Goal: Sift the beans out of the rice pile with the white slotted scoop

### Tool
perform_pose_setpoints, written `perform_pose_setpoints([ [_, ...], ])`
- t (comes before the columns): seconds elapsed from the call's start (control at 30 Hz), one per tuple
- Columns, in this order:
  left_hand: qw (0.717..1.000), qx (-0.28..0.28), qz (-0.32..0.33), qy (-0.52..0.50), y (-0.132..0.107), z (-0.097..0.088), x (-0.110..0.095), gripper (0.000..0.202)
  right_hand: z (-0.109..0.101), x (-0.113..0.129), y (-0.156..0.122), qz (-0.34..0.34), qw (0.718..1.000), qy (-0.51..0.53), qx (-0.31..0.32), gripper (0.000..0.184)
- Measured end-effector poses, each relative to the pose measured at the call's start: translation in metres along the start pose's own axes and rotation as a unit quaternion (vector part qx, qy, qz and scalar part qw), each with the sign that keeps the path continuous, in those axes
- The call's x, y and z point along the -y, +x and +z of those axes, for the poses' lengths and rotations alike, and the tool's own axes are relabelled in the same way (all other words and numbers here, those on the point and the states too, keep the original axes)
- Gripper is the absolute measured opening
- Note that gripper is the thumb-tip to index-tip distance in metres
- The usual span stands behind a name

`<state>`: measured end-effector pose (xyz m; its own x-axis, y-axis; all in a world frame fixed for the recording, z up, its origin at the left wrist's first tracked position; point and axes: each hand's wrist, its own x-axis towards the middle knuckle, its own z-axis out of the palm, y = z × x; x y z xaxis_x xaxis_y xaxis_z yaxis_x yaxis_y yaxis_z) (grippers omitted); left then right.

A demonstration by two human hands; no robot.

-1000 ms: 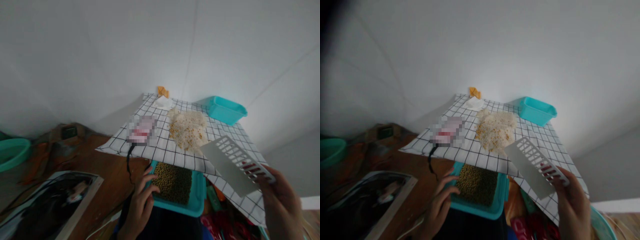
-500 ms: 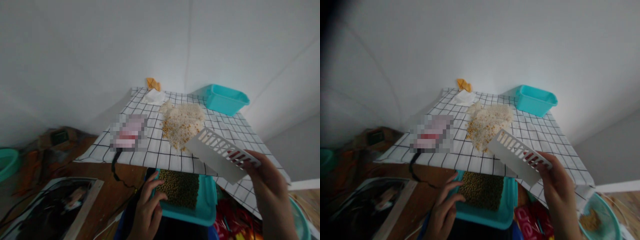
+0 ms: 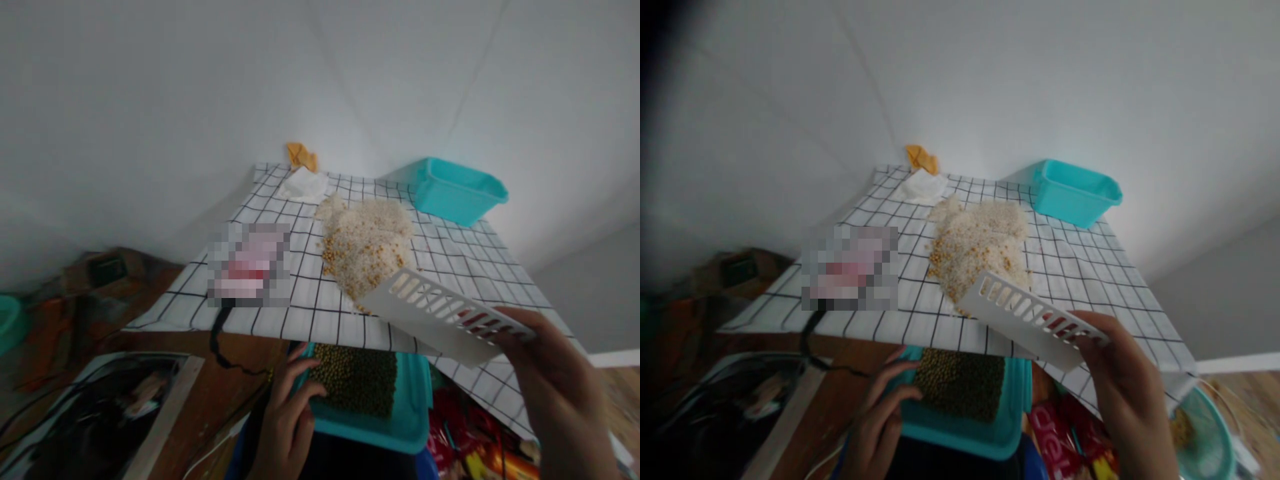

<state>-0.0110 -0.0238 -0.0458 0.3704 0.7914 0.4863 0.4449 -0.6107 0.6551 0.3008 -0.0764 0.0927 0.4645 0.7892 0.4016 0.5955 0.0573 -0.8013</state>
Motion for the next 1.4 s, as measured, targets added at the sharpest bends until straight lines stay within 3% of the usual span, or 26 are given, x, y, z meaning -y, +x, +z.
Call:
perform_pose_setpoints([
  [0.2,1.000,0.001,0.000,0.013,0.000,-0.002,-0.001,0.031,-0.003,0.000,-0.005,-0.026,1.000,-0.008,0.006,0.021],
  [0.37,1.000,0.005,0.001,0.011,0.000,-0.001,0.000,0.031,-0.006,0.004,-0.011,-0.007,1.000,0.001,0.024,0.021],
  [0.53,1.000,0.013,0.000,0.000,0.002,-0.002,-0.001,0.032,-0.004,0.011,-0.014,0.019,1.000,0.007,-0.007,0.018],
  [0.7,1.000,0.013,-0.003,-0.002,0.001,-0.002,-0.001,0.032,-0.005,0.010,-0.012,-0.025,0.999,0.001,0.021,0.019],
  [0.9,1.000,0.014,-0.004,-0.007,-0.001,-0.002,-0.001,0.032,0.004,0.031,-0.021,0.035,0.999,-0.002,-0.017,0.019],
  [1.1,1.000,0.015,-0.005,-0.003,-0.001,-0.002,-0.002,0.033,0.005,0.045,-0.023,0.005,0.999,-0.030,-0.023,0.014],
  [1.4,1.000,0.022,-0.003,-0.013,-0.002,-0.001,0.000,0.032,0.014,0.060,-0.026,0.029,0.997,-0.036,-0.060,0.011],
])
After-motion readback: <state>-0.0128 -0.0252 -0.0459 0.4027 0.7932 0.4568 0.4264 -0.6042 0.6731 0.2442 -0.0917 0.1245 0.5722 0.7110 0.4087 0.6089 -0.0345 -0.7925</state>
